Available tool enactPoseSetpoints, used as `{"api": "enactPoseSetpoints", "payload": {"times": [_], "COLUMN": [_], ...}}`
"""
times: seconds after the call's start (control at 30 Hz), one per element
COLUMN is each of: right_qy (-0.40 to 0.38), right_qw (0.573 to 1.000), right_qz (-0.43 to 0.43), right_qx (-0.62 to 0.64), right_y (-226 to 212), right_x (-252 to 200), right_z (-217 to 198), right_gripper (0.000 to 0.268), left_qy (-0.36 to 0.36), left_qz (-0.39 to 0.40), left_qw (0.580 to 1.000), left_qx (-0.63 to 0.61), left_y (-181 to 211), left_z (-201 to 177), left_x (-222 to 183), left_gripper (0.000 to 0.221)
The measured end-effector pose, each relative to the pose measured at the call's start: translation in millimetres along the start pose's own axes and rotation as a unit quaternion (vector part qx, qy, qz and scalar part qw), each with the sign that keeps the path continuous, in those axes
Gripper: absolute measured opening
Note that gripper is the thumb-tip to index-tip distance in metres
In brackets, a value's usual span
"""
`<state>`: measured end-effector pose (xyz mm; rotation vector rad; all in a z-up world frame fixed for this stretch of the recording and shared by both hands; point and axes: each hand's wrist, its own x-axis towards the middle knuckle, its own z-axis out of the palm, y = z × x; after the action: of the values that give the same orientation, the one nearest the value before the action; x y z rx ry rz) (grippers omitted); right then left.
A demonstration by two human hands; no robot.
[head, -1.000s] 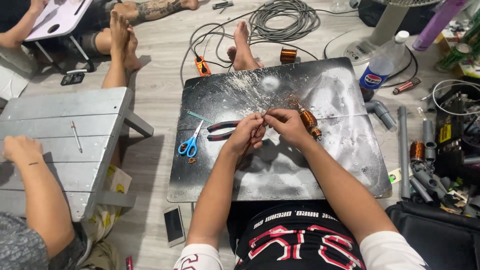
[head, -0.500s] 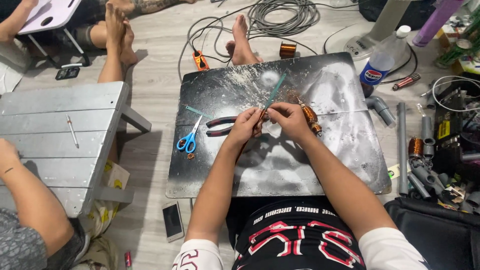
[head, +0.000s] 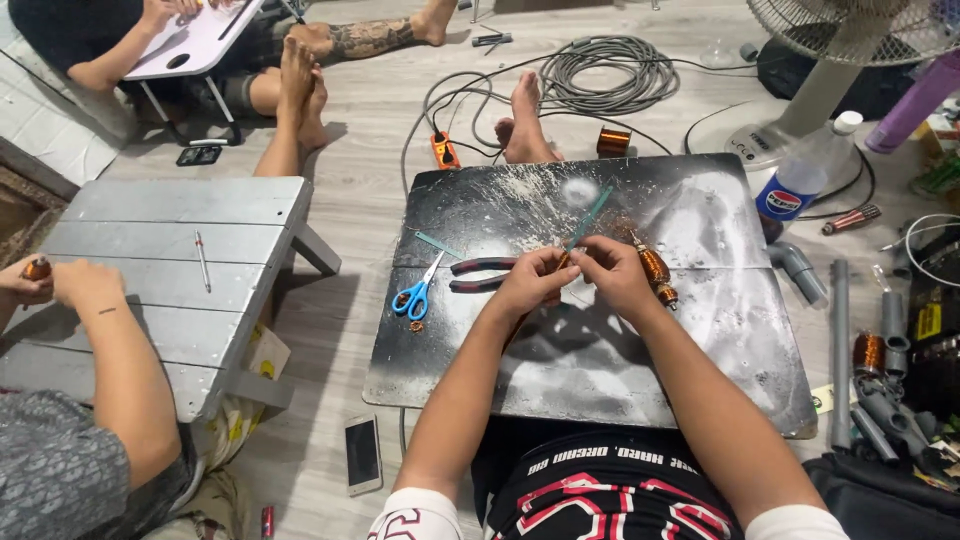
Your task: Winding copper wire around a metal core to assemble an electronic component.
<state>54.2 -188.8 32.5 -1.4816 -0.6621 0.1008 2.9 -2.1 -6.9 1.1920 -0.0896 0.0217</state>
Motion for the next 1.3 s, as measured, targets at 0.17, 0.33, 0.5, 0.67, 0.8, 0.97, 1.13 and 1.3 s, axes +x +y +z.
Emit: {"api": "enactPoseSetpoints", "payload": {"times": [0.17,0.33,0.5,0.67,0.8,0.97,1.13,1.3], "right_qy": [0.005,0.018,0.022,0.007,-0.005,-0.009,-0.017,-0.008], "right_qw": [1.000,0.999,0.998,0.999,0.999,0.999,0.998,0.998], "right_qz": [0.007,0.000,0.004,0.005,0.009,0.007,0.019,0.009], "right_qx": [0.024,0.047,0.056,0.048,0.040,0.046,0.051,0.057], "right_y": [12.8,26.2,27.3,13.1,15.1,20.1,3.6,16.1], "right_x": [0.7,0.7,3.2,2.3,1.9,2.4,1.7,3.3], "right_z": [-0.8,1.1,-0.5,3.6,2.9,1.6,3.3,-0.4], "right_gripper": [0.018,0.015,0.014,0.017,0.019,0.020,0.023,0.014], "left_qy": [0.007,0.020,0.041,0.065,0.086,0.083,0.085,0.061], "left_qz": [0.007,0.023,0.049,0.065,0.078,0.077,0.068,0.055], "left_qw": [1.000,0.999,0.997,0.994,0.992,0.993,0.994,0.996], "left_qx": [-0.008,0.034,0.052,0.064,0.046,0.032,0.031,0.019], "left_y": [-0.8,0.1,-12.4,-17.7,-10.9,-22.1,-19.1,-8.8], "left_z": [3.5,2.0,-0.4,-7.1,-0.4,-6.9,-6.5,4.1], "left_x": [-0.1,-1.9,5.6,12.4,9.1,12.5,11.3,6.9], "left_gripper": [0.018,0.022,0.016,0.018,0.024,0.038,0.030,0.023]}}
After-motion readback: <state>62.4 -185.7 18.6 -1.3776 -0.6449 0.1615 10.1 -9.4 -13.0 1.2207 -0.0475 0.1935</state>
